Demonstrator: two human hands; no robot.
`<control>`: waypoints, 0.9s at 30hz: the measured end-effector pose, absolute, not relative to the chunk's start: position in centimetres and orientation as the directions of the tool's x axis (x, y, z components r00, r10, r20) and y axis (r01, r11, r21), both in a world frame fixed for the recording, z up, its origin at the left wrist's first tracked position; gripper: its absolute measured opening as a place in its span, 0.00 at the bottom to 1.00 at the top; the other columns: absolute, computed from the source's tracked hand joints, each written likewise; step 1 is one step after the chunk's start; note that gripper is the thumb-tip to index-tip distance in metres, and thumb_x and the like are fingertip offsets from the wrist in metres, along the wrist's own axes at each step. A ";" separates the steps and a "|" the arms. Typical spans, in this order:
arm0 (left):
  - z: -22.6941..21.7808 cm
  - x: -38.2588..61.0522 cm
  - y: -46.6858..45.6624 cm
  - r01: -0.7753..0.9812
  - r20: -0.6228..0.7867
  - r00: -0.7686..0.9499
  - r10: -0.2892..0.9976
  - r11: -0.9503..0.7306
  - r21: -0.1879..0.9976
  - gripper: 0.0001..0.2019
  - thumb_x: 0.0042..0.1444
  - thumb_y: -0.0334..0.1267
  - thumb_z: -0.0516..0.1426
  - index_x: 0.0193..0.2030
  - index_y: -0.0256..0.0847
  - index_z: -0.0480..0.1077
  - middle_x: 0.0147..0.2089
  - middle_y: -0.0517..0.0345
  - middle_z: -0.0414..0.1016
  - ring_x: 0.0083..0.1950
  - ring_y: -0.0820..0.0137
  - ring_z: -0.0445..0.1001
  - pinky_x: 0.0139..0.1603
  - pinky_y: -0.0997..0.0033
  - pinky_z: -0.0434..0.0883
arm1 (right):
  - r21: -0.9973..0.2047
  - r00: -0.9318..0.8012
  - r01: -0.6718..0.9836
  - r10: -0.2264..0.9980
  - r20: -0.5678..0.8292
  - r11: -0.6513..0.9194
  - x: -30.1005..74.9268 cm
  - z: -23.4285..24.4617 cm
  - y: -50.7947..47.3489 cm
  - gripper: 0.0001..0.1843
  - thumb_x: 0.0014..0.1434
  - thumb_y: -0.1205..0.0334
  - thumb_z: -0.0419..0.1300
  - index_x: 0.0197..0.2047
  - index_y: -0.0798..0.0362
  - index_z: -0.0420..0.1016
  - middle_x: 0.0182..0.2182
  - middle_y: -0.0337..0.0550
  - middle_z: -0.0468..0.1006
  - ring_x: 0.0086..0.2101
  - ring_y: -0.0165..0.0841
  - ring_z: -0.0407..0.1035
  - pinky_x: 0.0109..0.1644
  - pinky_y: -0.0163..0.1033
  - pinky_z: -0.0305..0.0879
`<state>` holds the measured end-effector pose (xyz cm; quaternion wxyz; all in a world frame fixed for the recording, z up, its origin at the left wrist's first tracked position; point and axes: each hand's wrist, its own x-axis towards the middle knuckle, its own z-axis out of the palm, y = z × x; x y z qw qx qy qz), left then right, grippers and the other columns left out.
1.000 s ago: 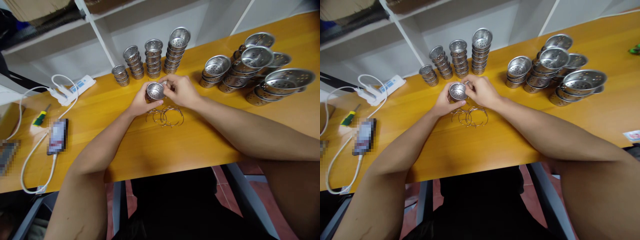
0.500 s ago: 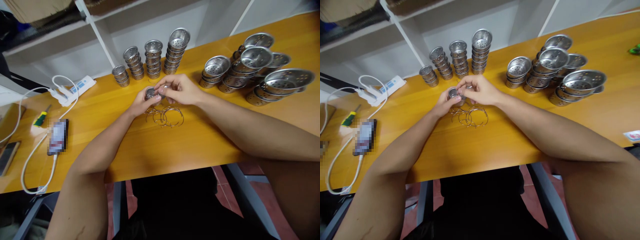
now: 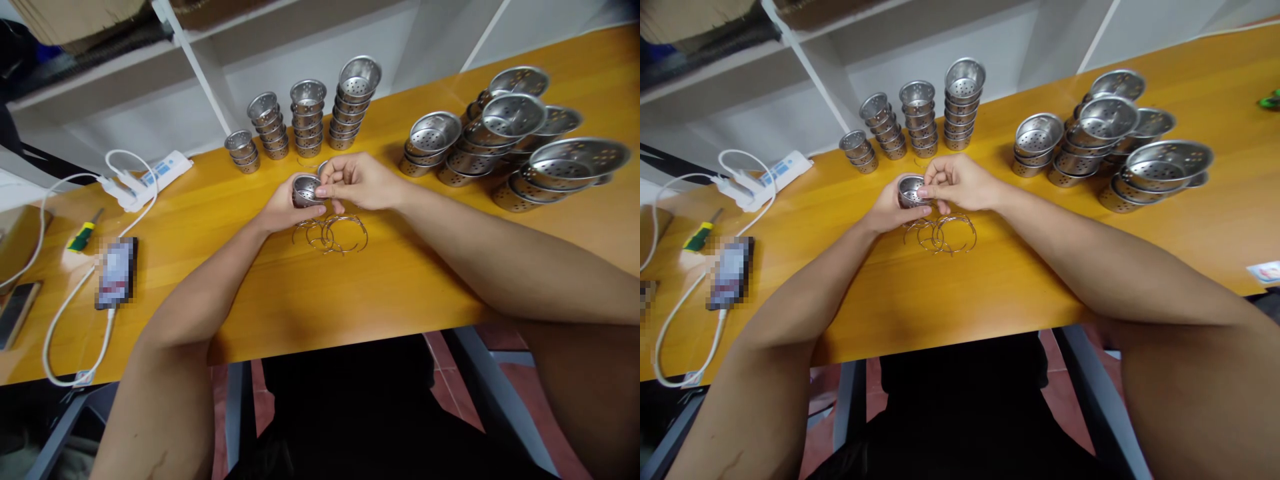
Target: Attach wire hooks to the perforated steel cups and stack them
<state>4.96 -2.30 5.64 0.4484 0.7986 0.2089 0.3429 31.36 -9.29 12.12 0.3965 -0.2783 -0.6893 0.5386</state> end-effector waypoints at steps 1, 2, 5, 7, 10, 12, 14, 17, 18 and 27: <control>5.6 4.9 -2.2 0.028 0.364 0.676 0.641 -0.516 0.856 0.50 0.55 0.77 0.86 0.69 0.43 0.78 0.64 0.46 0.90 0.62 0.54 0.91 0.68 0.50 0.87 | -0.964 -0.526 -0.037 0.815 0.244 0.265 31.3 12.2 -9.3 0.42 0.61 0.24 0.94 0.45 0.48 0.79 0.27 0.37 0.84 0.23 0.31 0.78 0.27 0.36 0.74; 5.5 4.9 -2.2 0.031 0.366 0.674 0.642 -0.519 0.854 0.51 0.55 0.77 0.86 0.70 0.43 0.78 0.64 0.45 0.90 0.62 0.54 0.91 0.68 0.49 0.88 | -0.964 -0.522 -0.032 0.818 0.242 0.264 31.3 12.2 -9.4 0.42 0.61 0.24 0.95 0.45 0.48 0.79 0.27 0.37 0.84 0.23 0.31 0.78 0.26 0.36 0.74; 5.3 4.8 -2.0 0.031 0.358 0.679 0.641 -0.512 0.858 0.51 0.56 0.78 0.85 0.70 0.45 0.78 0.64 0.46 0.89 0.62 0.54 0.91 0.67 0.48 0.88 | -0.964 -0.518 -0.031 0.821 0.240 0.263 31.3 12.3 -9.4 0.42 0.61 0.25 0.95 0.45 0.48 0.80 0.28 0.36 0.84 0.23 0.31 0.78 0.26 0.36 0.74; 5.3 4.8 -2.0 0.026 0.347 0.689 0.637 -0.500 0.866 0.51 0.56 0.77 0.85 0.71 0.45 0.78 0.65 0.46 0.89 0.62 0.54 0.91 0.67 0.48 0.89 | -0.965 -0.530 -0.033 0.814 0.238 0.261 31.4 12.3 -9.4 0.41 0.62 0.26 0.95 0.45 0.48 0.79 0.28 0.36 0.85 0.23 0.31 0.79 0.27 0.35 0.74; 5.6 4.7 -2.1 0.033 0.335 0.697 0.634 -0.495 0.868 0.50 0.56 0.77 0.85 0.70 0.44 0.79 0.64 0.45 0.90 0.62 0.53 0.91 0.68 0.46 0.89 | -0.967 -0.547 -0.020 0.806 0.225 0.256 31.4 12.4 -9.3 0.41 0.62 0.26 0.94 0.44 0.48 0.79 0.27 0.37 0.84 0.24 0.31 0.79 0.27 0.35 0.74; 6.0 4.7 -2.3 0.046 0.329 0.696 0.638 -0.498 0.866 0.50 0.56 0.77 0.85 0.69 0.43 0.79 0.64 0.44 0.90 0.62 0.53 0.91 0.68 0.46 0.89 | -0.967 -0.551 -0.012 0.805 0.220 0.256 31.5 12.4 -9.4 0.42 0.62 0.25 0.95 0.44 0.49 0.79 0.27 0.39 0.84 0.24 0.31 0.79 0.27 0.34 0.74; 6.1 4.7 -2.5 0.050 0.331 0.691 0.642 -0.500 0.865 0.50 0.56 0.78 0.85 0.69 0.42 0.79 0.63 0.45 0.90 0.61 0.53 0.91 0.68 0.47 0.89 | -0.965 -0.553 -0.007 0.803 0.223 0.262 31.5 12.5 -9.5 0.42 0.62 0.25 0.94 0.44 0.49 0.79 0.27 0.39 0.85 0.24 0.30 0.79 0.27 0.34 0.73; 5.9 4.9 -2.5 0.033 0.351 0.681 0.643 -0.505 0.862 0.50 0.55 0.79 0.85 0.68 0.43 0.80 0.62 0.46 0.90 0.61 0.55 0.91 0.68 0.49 0.88 | -0.960 -0.559 0.000 0.796 0.232 0.280 31.5 12.3 -9.4 0.41 0.63 0.23 0.93 0.43 0.48 0.79 0.27 0.37 0.84 0.24 0.30 0.77 0.27 0.35 0.72; 5.7 4.9 -2.5 0.028 0.360 0.674 0.645 -0.509 0.860 0.50 0.55 0.79 0.85 0.68 0.44 0.80 0.62 0.46 0.90 0.61 0.55 0.91 0.68 0.49 0.88 | -0.958 -0.556 0.007 0.798 0.234 0.287 31.5 12.2 -9.3 0.42 0.63 0.22 0.92 0.44 0.48 0.80 0.27 0.37 0.84 0.24 0.31 0.77 0.27 0.36 0.72; 3.3 4.9 -0.1 0.012 0.537 0.538 0.650 -0.643 0.766 0.50 0.62 0.80 0.81 0.75 0.49 0.75 0.70 0.46 0.86 0.68 0.53 0.89 0.78 0.42 0.86 | -0.727 -0.230 0.352 0.807 0.543 0.590 31.5 9.6 -8.7 0.41 0.71 0.15 0.82 0.60 0.45 0.93 0.58 0.54 0.88 0.45 0.44 0.82 0.54 0.56 0.90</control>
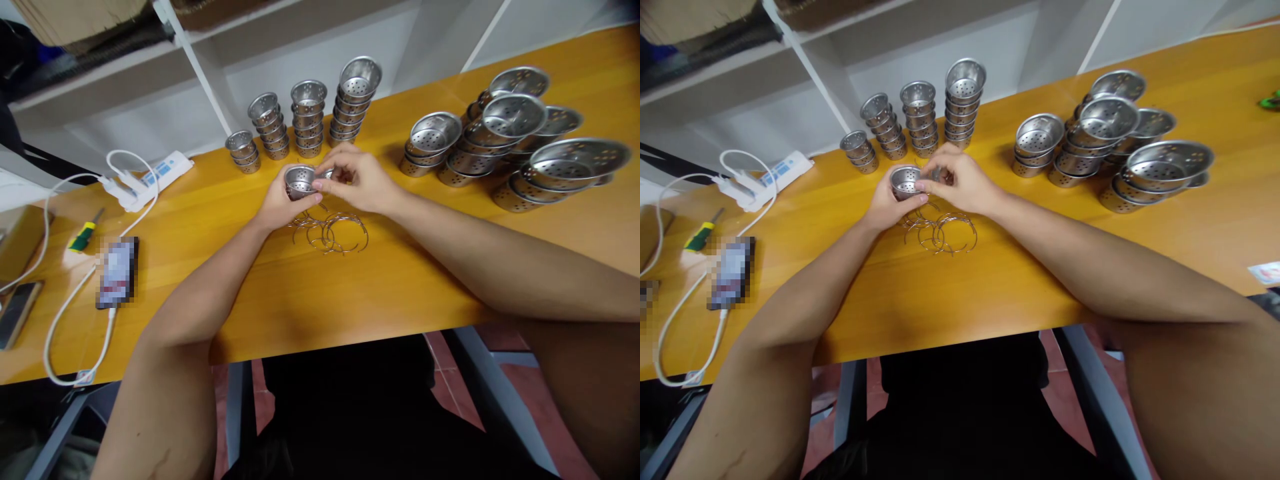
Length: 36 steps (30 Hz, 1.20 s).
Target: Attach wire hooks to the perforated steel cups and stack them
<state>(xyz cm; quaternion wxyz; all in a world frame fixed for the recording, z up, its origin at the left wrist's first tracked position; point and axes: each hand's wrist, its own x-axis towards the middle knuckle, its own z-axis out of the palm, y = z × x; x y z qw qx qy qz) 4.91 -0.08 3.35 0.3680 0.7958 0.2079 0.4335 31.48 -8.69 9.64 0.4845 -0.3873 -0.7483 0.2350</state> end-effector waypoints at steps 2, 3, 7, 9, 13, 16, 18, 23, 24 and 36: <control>3.2 4.9 0.2 0.021 0.545 0.522 0.656 -0.649 0.760 0.50 0.62 0.81 0.81 0.75 0.49 0.75 0.70 0.46 0.86 0.70 0.52 0.89 0.81 0.40 0.85 | -0.672 -0.257 0.401 0.781 0.569 0.622 31.4 9.7 -9.3 0.38 0.79 0.18 0.76 0.65 0.45 0.94 0.61 0.57 0.88 0.50 0.49 0.84 0.61 0.63 0.91; 3.2 4.9 0.2 0.028 0.541 0.520 0.661 -0.646 0.763 0.51 0.61 0.81 0.81 0.75 0.49 0.75 0.70 0.46 0.86 0.70 0.51 0.89 0.81 0.39 0.85 | -0.655 -0.262 0.418 0.774 0.576 0.629 31.3 9.9 -9.6 0.38 0.81 0.20 0.75 0.70 0.44 0.93 0.63 0.57 0.88 0.51 0.51 0.85 0.64 0.65 0.91; 3.3 4.9 -0.2 0.053 0.514 0.520 0.682 -0.627 0.778 0.51 0.59 0.81 0.82 0.73 0.48 0.76 0.67 0.47 0.86 0.67 0.51 0.89 0.78 0.38 0.87 | -0.617 -0.301 0.455 0.763 0.572 0.642 31.1 10.3 -10.5 0.41 0.82 0.25 0.74 0.82 0.43 0.87 0.66 0.58 0.88 0.57 0.57 0.87 0.72 0.70 0.90; 3.5 4.9 -0.5 0.061 0.509 0.518 0.688 -0.623 0.780 0.50 0.59 0.80 0.82 0.72 0.47 0.77 0.66 0.46 0.86 0.66 0.51 0.89 0.77 0.37 0.87 | -0.599 -0.342 0.456 0.751 0.565 0.658 31.1 10.4 -10.6 0.39 0.83 0.25 0.71 0.80 0.42 0.89 0.66 0.59 0.89 0.60 0.60 0.86 0.75 0.74 0.88; 3.7 5.1 -0.7 0.068 0.487 0.493 0.721 -0.590 0.805 0.51 0.55 0.79 0.84 0.71 0.47 0.78 0.66 0.46 0.88 0.65 0.51 0.89 0.76 0.38 0.88 | -0.596 -0.349 0.454 0.747 0.566 0.663 31.1 10.3 -10.5 0.37 0.83 0.25 0.70 0.78 0.42 0.91 0.68 0.60 0.89 0.62 0.61 0.86 0.78 0.76 0.86; 3.9 5.1 -0.6 0.071 0.481 0.469 0.741 -0.574 0.816 0.53 0.54 0.82 0.84 0.72 0.47 0.78 0.67 0.45 0.88 0.67 0.51 0.89 0.78 0.38 0.87 | -0.582 -0.344 0.457 0.737 0.582 0.673 31.1 10.0 -10.3 0.35 0.83 0.26 0.71 0.75 0.42 0.94 0.70 0.61 0.88 0.68 0.63 0.84 0.82 0.77 0.83; 4.0 5.1 -0.5 0.072 0.492 0.453 0.743 -0.580 0.811 0.55 0.53 0.84 0.83 0.72 0.47 0.78 0.68 0.45 0.87 0.70 0.50 0.89 0.81 0.38 0.86 | -0.571 -0.349 0.462 0.732 0.586 0.678 31.1 9.8 -10.2 0.33 0.83 0.27 0.71 0.72 0.43 0.96 0.71 0.60 0.88 0.71 0.64 0.83 0.84 0.77 0.82; 4.2 5.1 -0.9 0.080 0.532 0.453 0.716 -0.626 0.776 0.55 0.56 0.86 0.80 0.73 0.46 0.76 0.69 0.43 0.86 0.70 0.51 0.88 0.81 0.40 0.85 | -0.574 -0.355 0.468 0.738 0.574 0.672 31.0 9.2 -9.9 0.29 0.83 0.32 0.73 0.70 0.44 0.97 0.72 0.60 0.86 0.69 0.62 0.84 0.81 0.76 0.85; 4.3 5.1 -1.1 0.076 0.537 0.463 0.706 -0.635 0.769 0.55 0.57 0.86 0.79 0.74 0.46 0.75 0.69 0.43 0.86 0.70 0.51 0.88 0.80 0.41 0.86 | -0.572 -0.357 0.472 0.739 0.571 0.670 31.0 9.1 -10.0 0.28 0.82 0.33 0.73 0.69 0.44 0.98 0.72 0.60 0.86 0.69 0.62 0.84 0.82 0.76 0.84; 4.0 5.7 -1.7 0.038 0.558 0.548 0.623 -0.685 0.727 0.57 0.63 0.83 0.78 0.85 0.54 0.65 0.76 0.42 0.79 0.76 0.45 0.86 0.80 0.35 0.86 | -0.551 -0.392 0.441 0.704 0.592 0.709 30.7 9.4 -10.3 0.28 0.80 0.36 0.76 0.71 0.44 0.96 0.74 0.61 0.84 0.74 0.64 0.81 0.85 0.77 0.80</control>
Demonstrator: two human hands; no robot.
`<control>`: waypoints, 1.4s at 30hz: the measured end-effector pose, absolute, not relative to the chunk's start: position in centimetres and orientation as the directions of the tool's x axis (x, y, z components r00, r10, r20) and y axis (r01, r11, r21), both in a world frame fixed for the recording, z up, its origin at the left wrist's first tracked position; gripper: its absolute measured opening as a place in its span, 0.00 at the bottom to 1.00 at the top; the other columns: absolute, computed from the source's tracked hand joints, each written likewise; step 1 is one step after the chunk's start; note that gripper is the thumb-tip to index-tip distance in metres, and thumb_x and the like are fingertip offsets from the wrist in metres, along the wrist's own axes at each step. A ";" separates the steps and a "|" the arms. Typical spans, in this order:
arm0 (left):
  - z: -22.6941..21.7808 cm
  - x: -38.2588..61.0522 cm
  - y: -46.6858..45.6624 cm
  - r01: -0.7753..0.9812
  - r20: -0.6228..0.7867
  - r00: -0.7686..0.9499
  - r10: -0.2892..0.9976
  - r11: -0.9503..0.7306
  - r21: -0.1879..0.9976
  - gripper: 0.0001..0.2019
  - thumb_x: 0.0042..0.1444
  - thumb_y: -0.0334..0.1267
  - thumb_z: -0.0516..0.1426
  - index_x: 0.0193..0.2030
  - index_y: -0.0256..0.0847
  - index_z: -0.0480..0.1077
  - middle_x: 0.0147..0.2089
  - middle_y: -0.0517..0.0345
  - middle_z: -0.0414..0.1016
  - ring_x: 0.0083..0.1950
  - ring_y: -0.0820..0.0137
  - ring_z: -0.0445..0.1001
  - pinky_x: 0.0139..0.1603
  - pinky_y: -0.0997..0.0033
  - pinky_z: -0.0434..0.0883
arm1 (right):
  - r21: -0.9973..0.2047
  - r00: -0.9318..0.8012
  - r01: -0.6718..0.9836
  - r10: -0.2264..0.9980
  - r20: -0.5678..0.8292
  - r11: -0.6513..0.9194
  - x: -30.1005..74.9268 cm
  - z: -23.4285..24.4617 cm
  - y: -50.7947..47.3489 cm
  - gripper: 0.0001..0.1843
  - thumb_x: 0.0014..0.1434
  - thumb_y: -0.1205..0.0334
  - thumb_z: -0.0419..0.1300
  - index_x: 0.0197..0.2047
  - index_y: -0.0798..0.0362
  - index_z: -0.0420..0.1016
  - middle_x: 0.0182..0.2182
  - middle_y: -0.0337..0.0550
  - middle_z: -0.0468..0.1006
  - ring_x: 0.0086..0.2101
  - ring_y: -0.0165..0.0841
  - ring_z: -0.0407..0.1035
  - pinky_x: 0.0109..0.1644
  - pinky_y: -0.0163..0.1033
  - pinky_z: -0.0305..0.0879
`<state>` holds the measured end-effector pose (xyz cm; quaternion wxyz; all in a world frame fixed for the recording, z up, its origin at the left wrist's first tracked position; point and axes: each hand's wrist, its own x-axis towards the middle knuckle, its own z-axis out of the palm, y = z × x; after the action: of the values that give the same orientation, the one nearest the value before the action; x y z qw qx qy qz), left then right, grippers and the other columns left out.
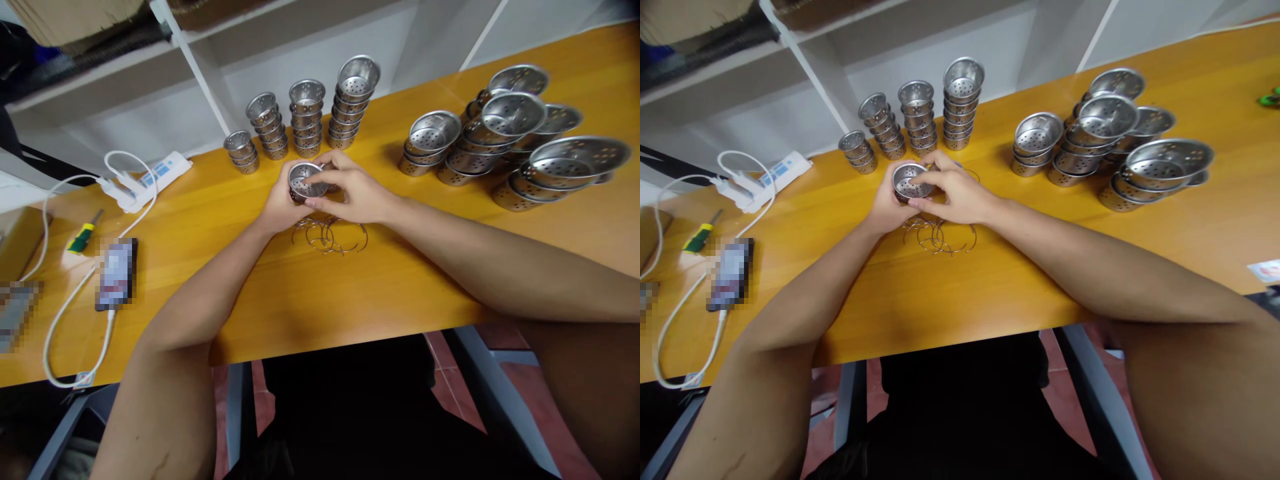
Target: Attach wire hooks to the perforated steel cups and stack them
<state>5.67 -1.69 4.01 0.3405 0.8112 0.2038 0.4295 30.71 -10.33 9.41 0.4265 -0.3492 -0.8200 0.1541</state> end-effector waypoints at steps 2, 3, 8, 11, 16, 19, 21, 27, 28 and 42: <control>3.9 5.5 -1.3 0.062 0.555 0.567 0.608 -0.704 0.707 0.61 0.64 0.84 0.77 0.89 0.54 0.61 0.80 0.41 0.76 0.81 0.42 0.84 0.82 0.34 0.86 | -0.548 -0.391 0.444 0.704 0.594 0.709 31.0 9.9 -10.3 0.34 0.78 0.37 0.79 0.79 0.44 0.90 0.75 0.61 0.84 0.75 0.65 0.80 0.86 0.76 0.79; 3.8 5.5 -1.2 0.069 0.559 0.577 0.596 -0.717 0.694 0.62 0.64 0.83 0.77 0.91 0.55 0.58 0.81 0.41 0.74 0.83 0.41 0.83 0.83 0.34 0.85 | -0.545 -0.395 0.447 0.703 0.592 0.709 31.2 10.2 -10.3 0.39 0.77 0.38 0.80 0.83 0.45 0.86 0.76 0.62 0.84 0.75 0.65 0.80 0.87 0.76 0.78; 3.4 5.6 -0.9 0.035 0.615 0.584 0.530 -0.773 0.633 0.62 0.67 0.81 0.77 0.93 0.53 0.55 0.86 0.37 0.72 0.88 0.37 0.80 0.89 0.31 0.82 | -0.526 -0.449 0.453 0.694 0.563 0.720 31.3 11.2 -10.7 0.53 0.73 0.44 0.83 0.92 0.45 0.74 0.83 0.63 0.79 0.80 0.68 0.76 0.90 0.78 0.74; 3.4 5.7 -1.2 0.050 0.605 0.599 0.524 -0.779 0.624 0.66 0.63 0.79 0.80 0.93 0.50 0.55 0.85 0.34 0.72 0.89 0.34 0.78 0.90 0.29 0.81 | -0.502 -0.498 0.464 0.684 0.534 0.730 31.3 11.5 -10.7 0.55 0.72 0.43 0.85 0.93 0.43 0.73 0.82 0.62 0.79 0.79 0.69 0.76 0.90 0.80 0.73; 3.2 5.2 -1.2 0.128 0.532 0.596 0.601 -0.726 0.676 0.63 0.64 0.75 0.80 0.94 0.56 0.56 0.90 0.36 0.70 0.85 0.38 0.80 0.77 0.36 0.88 | -0.391 -0.448 0.613 0.709 0.545 0.687 34.5 13.7 -9.4 0.50 0.71 0.47 0.86 0.90 0.44 0.78 0.78 0.63 0.80 0.77 0.67 0.77 0.90 0.74 0.75; 3.1 4.8 -0.9 0.152 0.506 0.561 0.655 -0.682 0.715 0.56 0.66 0.73 0.79 0.91 0.57 0.63 0.90 0.36 0.72 0.80 0.43 0.82 0.74 0.42 0.86 | -0.275 -0.296 0.805 0.757 0.582 0.526 37.8 15.6 -8.4 0.53 0.69 0.58 0.85 0.91 0.48 0.76 0.80 0.70 0.77 0.77 0.69 0.76 0.88 0.75 0.74; 3.2 4.6 -0.7 0.166 0.493 0.545 0.678 -0.664 0.729 0.51 0.67 0.72 0.78 0.87 0.55 0.68 0.88 0.37 0.75 0.79 0.45 0.82 0.73 0.45 0.85 | -0.197 -0.200 0.908 0.797 0.570 0.369 39.4 16.6 -7.9 0.54 0.66 0.62 0.86 0.91 0.50 0.76 0.81 0.74 0.76 0.78 0.74 0.75 0.87 0.81 0.71; 4.3 4.6 -1.6 0.187 0.498 0.568 0.655 -0.692 0.697 0.39 0.68 0.62 0.75 0.80 0.52 0.76 0.84 0.40 0.80 0.74 0.50 0.84 0.71 0.49 0.85 | -0.027 -0.159 0.983 0.910 0.383 0.182 40.3 16.5 -6.9 0.47 0.64 0.65 0.91 0.81 0.62 0.83 0.77 0.85 0.81 0.78 0.78 0.78 0.91 0.86 0.58; 4.4 4.6 -1.8 0.187 0.502 0.571 0.650 -0.698 0.691 0.38 0.68 0.60 0.75 0.80 0.51 0.77 0.83 0.40 0.80 0.74 0.51 0.85 0.70 0.50 0.85 | -0.033 -0.191 0.976 0.921 0.338 0.215 40.4 15.9 -6.5 0.47 0.60 0.65 0.94 0.77 0.61 0.86 0.75 0.83 0.84 0.76 0.76 0.80 0.90 0.86 0.59; 4.9 4.3 -2.2 0.223 0.486 0.632 0.604 -0.742 0.632 0.31 0.76 0.56 0.70 0.81 0.51 0.75 0.85 0.39 0.79 0.76 0.52 0.88 0.72 0.51 0.89 | 0.038 -0.219 0.975 0.975 0.027 0.218 38.4 12.2 -6.5 0.30 0.88 0.56 0.67 0.80 0.72 0.81 0.76 0.87 0.82 0.79 0.74 0.76 0.93 0.82 0.50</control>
<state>4.31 -2.23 4.86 0.2672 0.8628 0.2395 0.3560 38.41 -6.49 12.15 -0.0015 -0.6247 -0.7805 -0.0233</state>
